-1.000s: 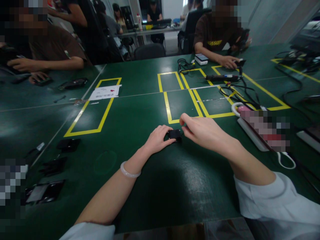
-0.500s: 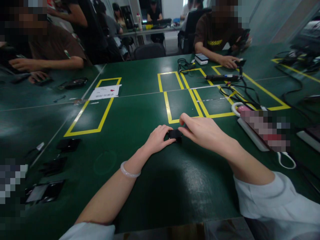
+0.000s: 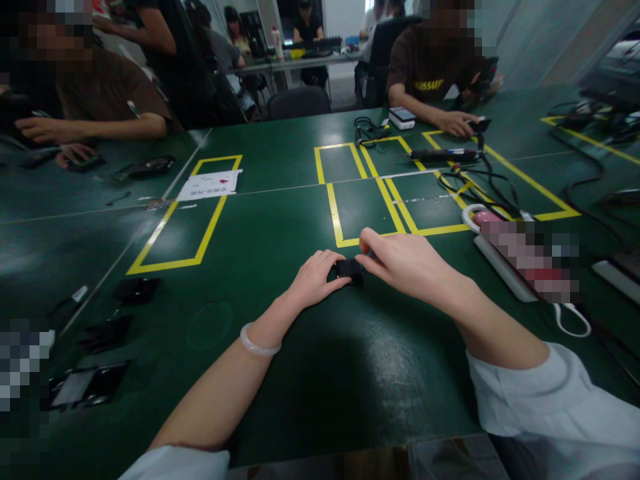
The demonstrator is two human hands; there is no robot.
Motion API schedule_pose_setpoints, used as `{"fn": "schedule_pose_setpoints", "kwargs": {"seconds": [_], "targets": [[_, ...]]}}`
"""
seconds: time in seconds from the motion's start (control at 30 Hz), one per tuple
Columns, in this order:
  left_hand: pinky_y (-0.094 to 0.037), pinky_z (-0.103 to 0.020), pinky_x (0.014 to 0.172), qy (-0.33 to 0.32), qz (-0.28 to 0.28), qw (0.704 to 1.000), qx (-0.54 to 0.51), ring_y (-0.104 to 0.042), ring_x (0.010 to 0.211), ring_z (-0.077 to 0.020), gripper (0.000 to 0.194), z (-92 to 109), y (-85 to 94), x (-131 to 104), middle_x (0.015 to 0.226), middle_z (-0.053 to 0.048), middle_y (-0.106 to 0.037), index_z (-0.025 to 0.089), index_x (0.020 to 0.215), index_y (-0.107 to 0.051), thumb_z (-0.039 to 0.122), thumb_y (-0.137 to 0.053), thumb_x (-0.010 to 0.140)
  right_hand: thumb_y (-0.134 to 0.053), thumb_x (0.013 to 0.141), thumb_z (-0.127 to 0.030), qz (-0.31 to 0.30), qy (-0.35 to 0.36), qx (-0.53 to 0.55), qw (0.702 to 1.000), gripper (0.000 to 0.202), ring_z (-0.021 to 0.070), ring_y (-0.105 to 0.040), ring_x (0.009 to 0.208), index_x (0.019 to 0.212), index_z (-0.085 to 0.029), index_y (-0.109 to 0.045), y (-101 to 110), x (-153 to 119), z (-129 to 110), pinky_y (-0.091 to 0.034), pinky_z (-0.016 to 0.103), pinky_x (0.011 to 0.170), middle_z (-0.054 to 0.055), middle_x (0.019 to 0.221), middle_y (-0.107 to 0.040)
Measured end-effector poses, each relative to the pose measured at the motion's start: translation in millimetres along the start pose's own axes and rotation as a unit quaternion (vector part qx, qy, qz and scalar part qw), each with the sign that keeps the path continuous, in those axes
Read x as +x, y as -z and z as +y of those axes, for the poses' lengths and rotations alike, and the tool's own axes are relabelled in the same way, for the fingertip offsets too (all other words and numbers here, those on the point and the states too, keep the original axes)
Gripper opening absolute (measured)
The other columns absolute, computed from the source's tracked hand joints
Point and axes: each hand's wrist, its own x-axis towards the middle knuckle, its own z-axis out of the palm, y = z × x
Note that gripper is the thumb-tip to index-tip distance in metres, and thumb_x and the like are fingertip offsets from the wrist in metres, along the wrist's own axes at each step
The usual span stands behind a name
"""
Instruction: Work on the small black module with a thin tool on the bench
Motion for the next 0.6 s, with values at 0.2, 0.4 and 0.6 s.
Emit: {"fn": "schedule_pose_setpoints", "kwargs": {"seconds": [0.2, 0.4, 0.6], "targets": [[-0.045, -0.038, 0.083, 0.002, 0.001, 1.0, 0.005, -0.054, 0.095, -0.0237, 0.037, 0.2, -0.1, 0.0, 0.104, -0.007, -0.06, 0.019, 0.111, -0.054, 0.049, -0.054, 0.09, -0.035, 0.097, -0.031, -0.02, -0.006, -0.001, 1.0, 0.021, 0.0197, -0.064, 0.069, 0.107, -0.018, -0.048, -1.0, 0.9, 0.7, -0.024, 0.027, 0.052, 0.005, 0.081, -0.069], [-0.046, -0.037, 0.084, 0.001, 0.002, 1.0, 0.004, -0.054, 0.095, -0.0236, 0.036, 0.9, -0.4, 0.4, 0.104, -0.007, -0.06, 0.02, 0.11, -0.054, 0.049, -0.054, 0.09, -0.038, 0.094, -0.027, 0.007, 0.01, 0.022, 1.0, 0.02, 0.0198, -0.065, 0.074, 0.109, -0.017, -0.047, 0.5, -1.5, -0.6, -0.026, 0.027, 0.052, 0.006, 0.088, -0.069], [-0.045, -0.038, 0.085, -0.002, -0.001, 1.0, 0.003, -0.053, 0.095, -0.0234, 0.036, 0.0, -0.5, 0.2, 0.104, -0.007, -0.059, 0.019, 0.112, -0.054, 0.049, -0.054, 0.09, -0.035, 0.097, -0.042, -0.008, -0.01, -0.015, 1.0, 0.028, 0.021, -0.065, 0.069, 0.102, -0.019, -0.051, -0.3, 0.8, -2.0, -0.023, 0.028, 0.052, 0.005, 0.079, -0.069]]}}
